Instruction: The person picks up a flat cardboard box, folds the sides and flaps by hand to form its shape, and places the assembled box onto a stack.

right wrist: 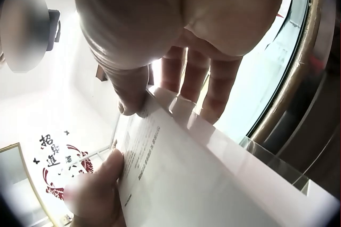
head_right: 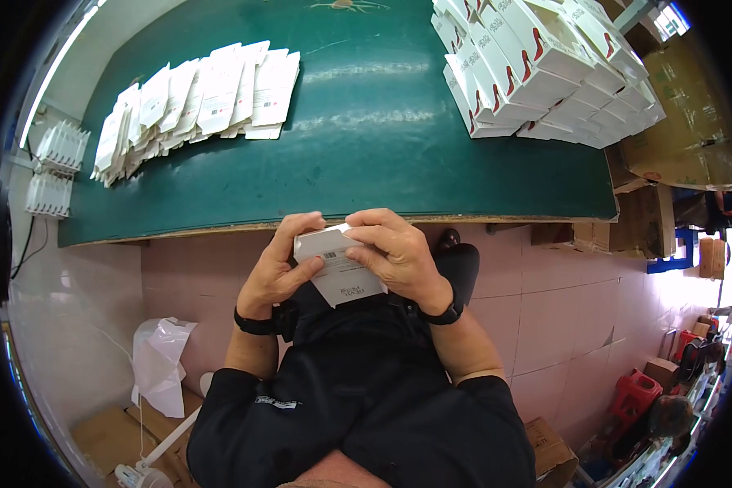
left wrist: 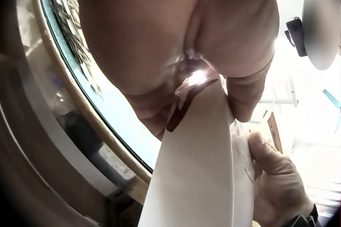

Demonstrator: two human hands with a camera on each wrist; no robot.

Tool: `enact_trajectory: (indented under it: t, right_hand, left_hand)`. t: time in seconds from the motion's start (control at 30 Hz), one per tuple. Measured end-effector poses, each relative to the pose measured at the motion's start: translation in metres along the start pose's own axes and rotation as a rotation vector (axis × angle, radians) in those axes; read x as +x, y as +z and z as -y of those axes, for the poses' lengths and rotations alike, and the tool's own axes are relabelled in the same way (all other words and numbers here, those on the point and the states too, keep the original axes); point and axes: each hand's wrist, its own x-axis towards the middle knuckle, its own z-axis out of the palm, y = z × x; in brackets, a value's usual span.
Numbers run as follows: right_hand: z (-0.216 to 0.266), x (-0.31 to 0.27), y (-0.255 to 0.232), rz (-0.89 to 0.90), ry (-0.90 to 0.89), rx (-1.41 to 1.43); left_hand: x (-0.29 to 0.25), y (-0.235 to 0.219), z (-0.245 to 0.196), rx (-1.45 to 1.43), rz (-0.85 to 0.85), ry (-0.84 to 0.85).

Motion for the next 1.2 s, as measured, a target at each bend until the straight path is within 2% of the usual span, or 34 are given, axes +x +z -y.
enact_trajectory:
  t: [0.17,0.33,0.47,0.67,0.77,0.9,1.0,1.1,1.2]
  right_hand:
    - [-0.001,0.001,0.001,-0.078,0.012,0.021]
    - [-0.002,0.000,0.001,-0.091,0.020,0.020]
    - [-0.001,0.001,-0.001,-0.064,0.042,0.050]
    - [-0.001,0.001,-0.002,-0.036,0.067,0.071]
    - [0.006,0.007,0.003,-0.136,0.001,0.030]
    - [0.006,0.009,0.002,-0.070,-0.078,-0.099]
    - [0.005,0.007,0.002,-0.056,-0.047,-0.154]
    - [0.002,0.004,0.001,-0.044,-0.028,-0.172]
    - [-0.001,0.002,0.001,-0.033,-0.016,-0.150]
  left_hand:
    - [-0.006,0.014,0.012,-0.263,-0.192,-0.034]
    - [-0.007,0.005,0.011,-0.176,-0.110,-0.070]
    - [-0.007,0.001,0.014,-0.086,-0.069,-0.019]
    - [-0.005,0.007,0.014,-0.168,-0.155,-0.027]
    - [-0.005,0.007,0.014,-0.200,-0.180,-0.025]
    - [-0.005,0.006,0.015,-0.207,-0.184,-0.023]
    - [-0.004,0.007,0.013,-0.191,-0.175,-0.010]
    - [-0.003,0.014,0.005,-0.442,-0.241,-0.116]
    - [-0.005,0.015,0.008,-0.414,-0.203,-0.145]
